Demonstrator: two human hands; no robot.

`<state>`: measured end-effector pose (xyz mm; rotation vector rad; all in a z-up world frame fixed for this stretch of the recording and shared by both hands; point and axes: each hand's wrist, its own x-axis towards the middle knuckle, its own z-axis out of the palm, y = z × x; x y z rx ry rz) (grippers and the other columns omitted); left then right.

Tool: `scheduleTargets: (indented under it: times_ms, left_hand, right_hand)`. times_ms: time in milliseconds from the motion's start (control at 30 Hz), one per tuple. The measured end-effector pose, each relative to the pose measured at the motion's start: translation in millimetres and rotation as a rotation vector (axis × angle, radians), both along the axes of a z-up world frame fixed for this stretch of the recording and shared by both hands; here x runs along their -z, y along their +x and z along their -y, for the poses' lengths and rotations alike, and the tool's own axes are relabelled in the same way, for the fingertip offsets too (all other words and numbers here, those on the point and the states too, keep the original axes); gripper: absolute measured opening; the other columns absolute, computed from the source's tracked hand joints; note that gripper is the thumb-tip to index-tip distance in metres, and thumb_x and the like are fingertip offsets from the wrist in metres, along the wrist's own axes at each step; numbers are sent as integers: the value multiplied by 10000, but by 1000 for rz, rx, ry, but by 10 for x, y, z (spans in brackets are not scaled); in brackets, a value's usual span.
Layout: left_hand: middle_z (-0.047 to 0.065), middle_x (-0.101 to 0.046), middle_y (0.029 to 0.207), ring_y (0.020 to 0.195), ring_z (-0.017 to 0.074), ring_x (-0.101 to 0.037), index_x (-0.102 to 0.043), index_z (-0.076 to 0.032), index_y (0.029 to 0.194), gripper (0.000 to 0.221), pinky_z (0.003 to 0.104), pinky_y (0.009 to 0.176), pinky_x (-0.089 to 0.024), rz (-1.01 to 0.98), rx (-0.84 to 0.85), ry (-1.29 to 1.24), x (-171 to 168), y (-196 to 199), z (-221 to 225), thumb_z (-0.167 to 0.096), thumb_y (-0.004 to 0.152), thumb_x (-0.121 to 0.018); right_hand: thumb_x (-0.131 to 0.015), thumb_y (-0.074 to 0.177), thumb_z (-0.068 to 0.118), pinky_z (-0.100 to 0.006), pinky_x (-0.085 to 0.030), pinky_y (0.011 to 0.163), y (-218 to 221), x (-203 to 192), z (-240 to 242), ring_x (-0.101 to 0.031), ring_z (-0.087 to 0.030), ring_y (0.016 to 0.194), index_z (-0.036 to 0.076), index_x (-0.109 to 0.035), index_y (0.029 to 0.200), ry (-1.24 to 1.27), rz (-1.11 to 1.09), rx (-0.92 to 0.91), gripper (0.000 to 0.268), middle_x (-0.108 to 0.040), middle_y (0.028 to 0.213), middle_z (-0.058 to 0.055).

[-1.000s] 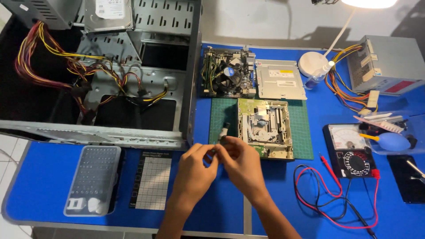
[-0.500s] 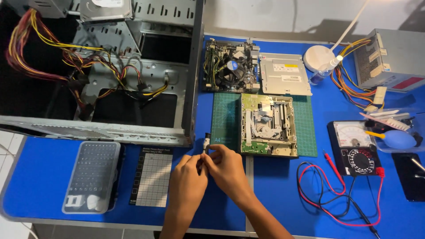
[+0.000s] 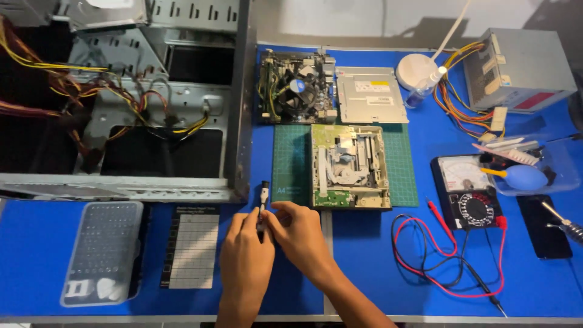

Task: Disassembling an optical drive by removing screws and the top cover, followed by cleaning the internal components.

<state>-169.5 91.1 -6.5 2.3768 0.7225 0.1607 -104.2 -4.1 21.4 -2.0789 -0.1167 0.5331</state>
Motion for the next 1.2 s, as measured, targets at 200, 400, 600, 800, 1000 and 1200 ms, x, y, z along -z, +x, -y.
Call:
scheduleTargets:
  times_ms: [200, 400, 600, 800, 1000, 1200]
  left_hand:
    - [91, -674, 1058, 969, 308, -676, -697, -40, 1232, 357, 392, 814, -545, 368, 231, 31, -220, 229, 367, -49, 876, -667]
    - [120, -681, 1021, 963, 329, -670, -709, -42, 1167, 357, 407, 841, -559, 539, 439, 8, -296, 793, 965, -32, 810, -693]
    - [31, -623, 912, 887, 238, -717, -720, -118, 1101, 286, 355, 737, -612, 505, 611, 31, -300, 1391, 1640, -130, 816, -714]
    - [57, -644, 932, 875, 304, -734, -707, -97, 1159, 325, 403, 699, -619, 510, 761, -97, -84, 1954, 2265, -136, 837, -728]
    - [135, -609, 1063, 865, 385, -743, -664, -56, 1260, 398, 444, 679, -633, 592, 768, -173, 229, 2499, 2820, -21, 864, -691]
    - [156, -582, 1160, 945, 427, -729, -658, -81, 1283, 358, 496, 719, -635, 577, 826, -116, 93, 2518, 2933, -80, 925, -670]
  right_hand:
    - [-692, 873, 207, -210, -606, 749, 102, -166, 389, -778, -61, 781, 122, -805, 979, 120, 143, 167, 177, -842, 867, -7]
    - [-723, 871, 153, -217, -585, 740, 427, -390, 1056, -736, -55, 770, 105, -812, 936, 159, 218, 397, 120, -827, 840, -10]
    - [-749, 866, 164, -319, -611, 666, 769, -348, 1743, -768, -182, 745, 147, -821, 964, -55, 282, 594, 124, -794, 811, -55]
    - [-786, 864, 275, -404, -591, 699, 1152, -246, 2422, -733, -314, 803, 172, -801, 977, -394, 488, 700, 153, -759, 829, -103]
    - [-810, 823, 182, -441, -576, 760, 1487, -53, 2856, -689, -350, 930, 78, -765, 1071, -486, 694, 739, 273, -667, 939, -86]
    - [-823, 791, 146, -455, -561, 889, 1638, 67, 2915, -625, -379, 1064, 112, -765, 1133, -507, 699, 777, 349, -567, 1009, -86]
